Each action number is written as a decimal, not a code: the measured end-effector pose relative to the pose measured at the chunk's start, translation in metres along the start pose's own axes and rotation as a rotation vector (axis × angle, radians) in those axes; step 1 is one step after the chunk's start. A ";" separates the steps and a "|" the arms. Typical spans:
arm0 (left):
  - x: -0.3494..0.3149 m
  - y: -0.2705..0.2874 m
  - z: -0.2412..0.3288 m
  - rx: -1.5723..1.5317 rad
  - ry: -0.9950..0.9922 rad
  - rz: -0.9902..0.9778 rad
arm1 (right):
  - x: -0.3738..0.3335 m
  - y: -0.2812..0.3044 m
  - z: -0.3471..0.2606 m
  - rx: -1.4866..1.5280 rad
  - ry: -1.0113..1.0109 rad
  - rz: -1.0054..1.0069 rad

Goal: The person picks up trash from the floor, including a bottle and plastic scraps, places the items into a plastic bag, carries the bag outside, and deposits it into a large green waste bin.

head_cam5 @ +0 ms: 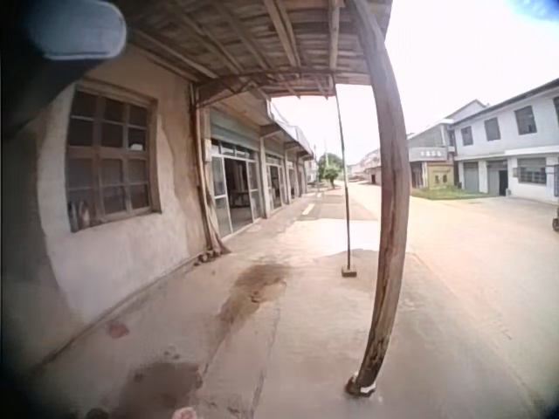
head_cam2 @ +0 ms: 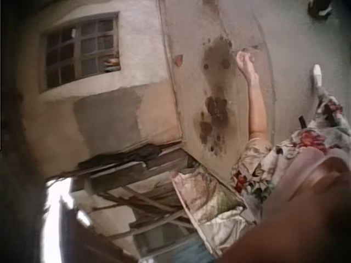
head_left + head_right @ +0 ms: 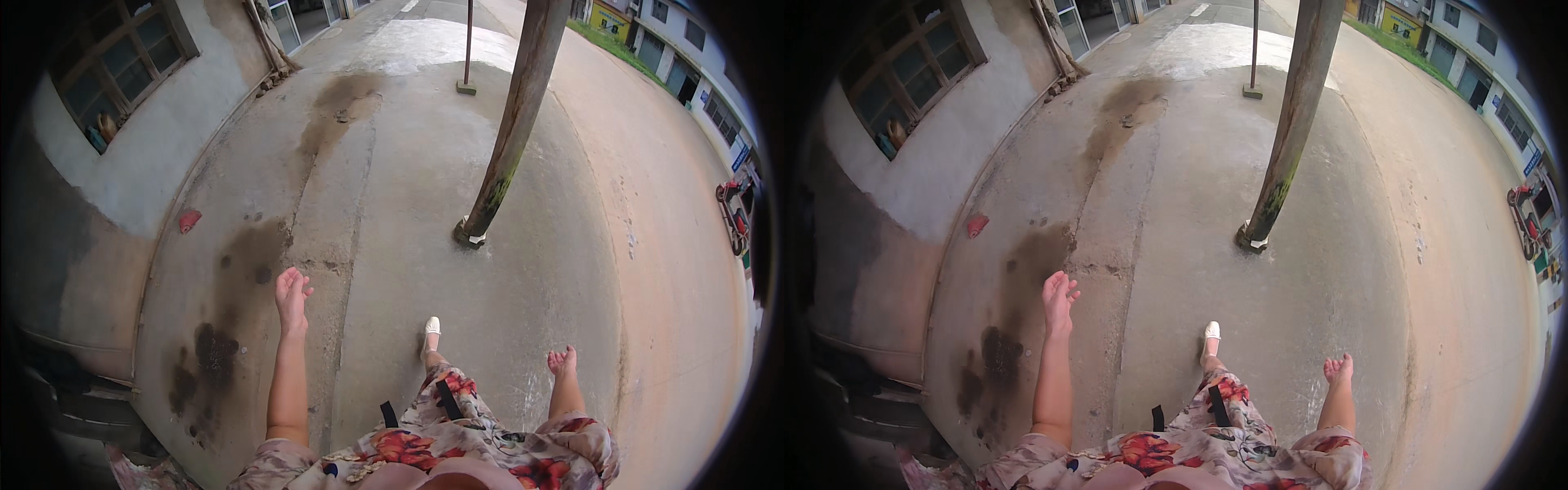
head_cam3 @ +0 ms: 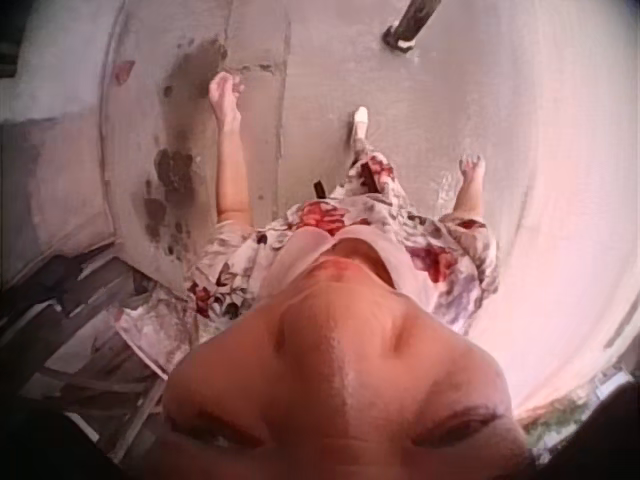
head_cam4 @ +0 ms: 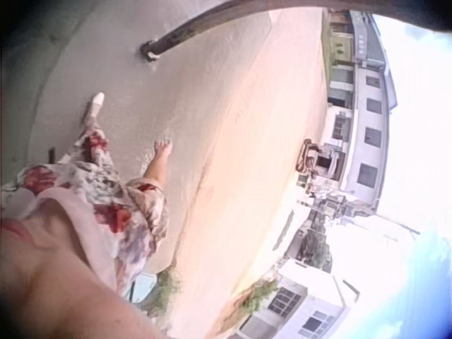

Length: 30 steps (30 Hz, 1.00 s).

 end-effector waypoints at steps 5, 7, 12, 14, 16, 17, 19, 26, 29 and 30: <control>0.178 0.008 -0.042 -0.018 0.191 0.213 | 0.031 -0.303 0.063 -0.027 -0.110 -0.105; 0.209 -0.005 -0.037 -0.124 0.343 0.222 | 0.028 -0.393 0.136 -0.147 -0.192 -0.152; 0.275 0.014 -0.025 -0.121 0.438 0.556 | -0.096 -0.704 0.330 -0.544 -0.561 -0.492; 0.308 0.033 -0.056 -0.059 0.539 0.821 | -0.158 -0.815 0.396 -0.751 -0.669 -0.774; 0.360 0.042 -0.081 -0.100 0.615 0.971 | -0.195 -0.904 0.445 -0.845 -0.737 -1.032; 0.396 0.033 -0.069 -0.142 0.642 0.997 | -0.207 -0.931 0.459 -0.867 -0.781 -1.054; 0.513 -0.033 -0.023 -0.301 0.684 1.018 | -0.238 -1.025 0.460 -0.881 -0.861 -1.126; 0.925 -0.385 0.192 -0.235 0.197 0.186 | -0.128 -1.289 0.308 -0.491 -0.535 -0.966; 1.052 -0.531 0.244 -0.205 0.091 -0.171 | -0.008 -1.398 0.244 -0.265 -0.210 -0.687; 1.085 -0.558 0.246 -0.188 0.095 -0.162 | 0.017 -1.439 0.237 -0.177 -0.189 -0.631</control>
Point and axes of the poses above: each hand's wrist, its own x-axis towards the middle knuckle, its own y-axis out of the back of the hand, z = x × y, the point moved 5 cm from there along x, towards the middle knuckle, and after that the axes turned 13 degrees about x, right-handed, at the moved point
